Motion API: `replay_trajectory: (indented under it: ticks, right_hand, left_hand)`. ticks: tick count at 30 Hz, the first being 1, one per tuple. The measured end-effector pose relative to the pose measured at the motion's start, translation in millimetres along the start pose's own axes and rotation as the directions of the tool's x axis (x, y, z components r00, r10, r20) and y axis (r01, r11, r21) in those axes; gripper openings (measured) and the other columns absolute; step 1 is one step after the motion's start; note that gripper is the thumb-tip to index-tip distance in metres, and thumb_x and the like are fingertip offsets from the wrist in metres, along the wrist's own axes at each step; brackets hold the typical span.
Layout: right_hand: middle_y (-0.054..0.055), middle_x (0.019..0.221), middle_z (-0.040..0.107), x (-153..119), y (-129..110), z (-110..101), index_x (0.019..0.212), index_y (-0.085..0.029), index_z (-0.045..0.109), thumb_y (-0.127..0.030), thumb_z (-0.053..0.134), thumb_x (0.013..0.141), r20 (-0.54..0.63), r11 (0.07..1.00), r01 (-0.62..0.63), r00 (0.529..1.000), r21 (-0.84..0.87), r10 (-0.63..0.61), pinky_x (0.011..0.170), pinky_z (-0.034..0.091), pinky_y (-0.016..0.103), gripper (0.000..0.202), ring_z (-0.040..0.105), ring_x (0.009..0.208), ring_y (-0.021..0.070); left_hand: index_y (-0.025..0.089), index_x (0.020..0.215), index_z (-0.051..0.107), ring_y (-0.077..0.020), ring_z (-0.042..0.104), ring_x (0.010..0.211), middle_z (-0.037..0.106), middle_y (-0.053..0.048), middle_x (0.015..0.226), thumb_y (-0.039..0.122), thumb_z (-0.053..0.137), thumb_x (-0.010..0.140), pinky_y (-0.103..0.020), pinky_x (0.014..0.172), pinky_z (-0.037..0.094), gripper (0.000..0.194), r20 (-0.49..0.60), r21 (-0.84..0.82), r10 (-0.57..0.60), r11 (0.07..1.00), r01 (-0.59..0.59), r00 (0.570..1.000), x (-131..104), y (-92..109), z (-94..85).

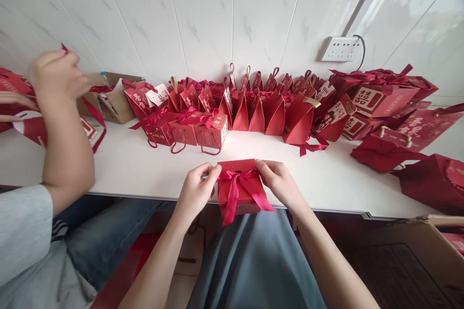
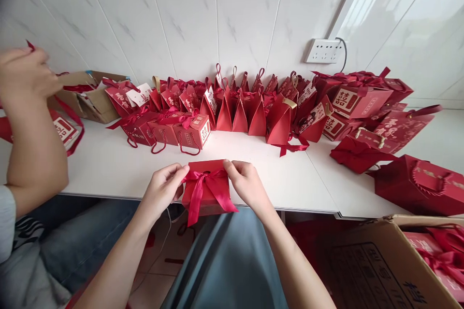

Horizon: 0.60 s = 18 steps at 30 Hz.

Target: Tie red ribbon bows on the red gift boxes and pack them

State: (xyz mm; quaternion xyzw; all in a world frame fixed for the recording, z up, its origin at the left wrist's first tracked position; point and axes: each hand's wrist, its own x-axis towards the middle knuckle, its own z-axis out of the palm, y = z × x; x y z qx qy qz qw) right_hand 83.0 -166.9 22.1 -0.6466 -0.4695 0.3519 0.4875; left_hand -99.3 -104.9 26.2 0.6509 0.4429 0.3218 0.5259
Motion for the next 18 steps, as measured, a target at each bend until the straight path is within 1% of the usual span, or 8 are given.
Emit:
replay_trajectory:
  ticks: [3,7,11,14,16,18]
  right_hand:
    - [-0.005,0.054,0.037,-3,5,-1,0.057,-0.02,0.039,-0.059,0.048,0.083,0.044,0.996,0.059,0.997,0.071,-0.063,0.05,0.027,0.024,0.047,0.032,0.052,0.0095]
    - [-0.005,0.056,0.04,-5,13,-3,0.058,-0.02,0.041,-0.055,0.049,0.085,0.064,0.979,0.114,0.99,0.171,-0.126,0.053,0.031,0.023,0.045,0.036,0.053,0.0094]
    - [-0.005,0.057,0.042,-6,20,-3,0.06,-0.02,0.041,-0.054,0.049,0.086,0.092,0.974,0.094,0.989,0.204,-0.115,0.056,0.034,0.024,0.044,0.038,0.053,0.0097]
    - [-0.004,0.058,0.044,-7,25,-9,0.063,-0.021,0.045,-0.056,0.048,0.086,0.08,0.979,0.094,0.991,0.182,-0.11,0.063,0.039,0.026,0.042,0.042,0.056,0.0115]
    - [-0.001,0.068,0.05,-10,27,-17,0.073,-0.021,0.052,-0.06,0.051,0.083,0.079,0.97,0.13,0.986,0.205,-0.148,0.069,0.042,0.027,0.04,0.048,0.066,0.014]
    - [0.003,0.088,0.054,-14,28,-27,0.092,-0.023,0.056,-0.066,0.055,0.076,0.079,0.948,0.19,0.973,0.255,-0.217,0.077,0.044,0.029,0.046,0.051,0.085,0.0181]
  left_hand:
    - [0.021,0.058,0.032,-0.0063,0.031,0.036,0.029,0.008,0.046,0.048,0.053,0.08,-0.019,0.035,0.025,0.04,-0.009,-0.141,-0.052,0.989,0.05,0.999,-1,-11,6.1]
    - [0.02,0.058,0.032,-0.006,0.032,0.035,0.031,0.008,0.043,0.044,0.051,0.082,-0.018,0.035,0.027,0.039,-0.042,-0.205,-0.046,0.978,0.036,0.998,-1,-21,10.8]
    - [0.02,0.059,0.034,-0.0057,0.032,0.036,0.032,0.008,0.043,0.044,0.052,0.082,-0.018,0.035,0.026,0.039,-0.037,-0.24,-0.037,0.97,0.027,0.999,1,-27,12.1]
    - [0.02,0.06,0.038,-0.0074,0.037,0.036,0.036,0.007,0.043,0.048,0.048,0.083,-0.019,0.035,0.027,0.038,0.02,-0.28,-0.062,0.958,0.066,0.998,0,-29,9.3]
    - [0.02,0.063,0.042,-0.0083,0.041,0.038,0.04,0.006,0.047,0.051,0.045,0.083,-0.019,0.035,0.028,0.037,0.048,-0.309,-0.089,0.946,0.1,0.995,-1,-28,4.9]
    - [0.02,0.068,0.046,-0.009,0.045,0.041,0.045,0.005,0.053,0.054,0.041,0.084,-0.019,0.034,0.029,0.038,0.069,-0.34,-0.125,0.93,0.141,0.99,-4,-25,-0.9]
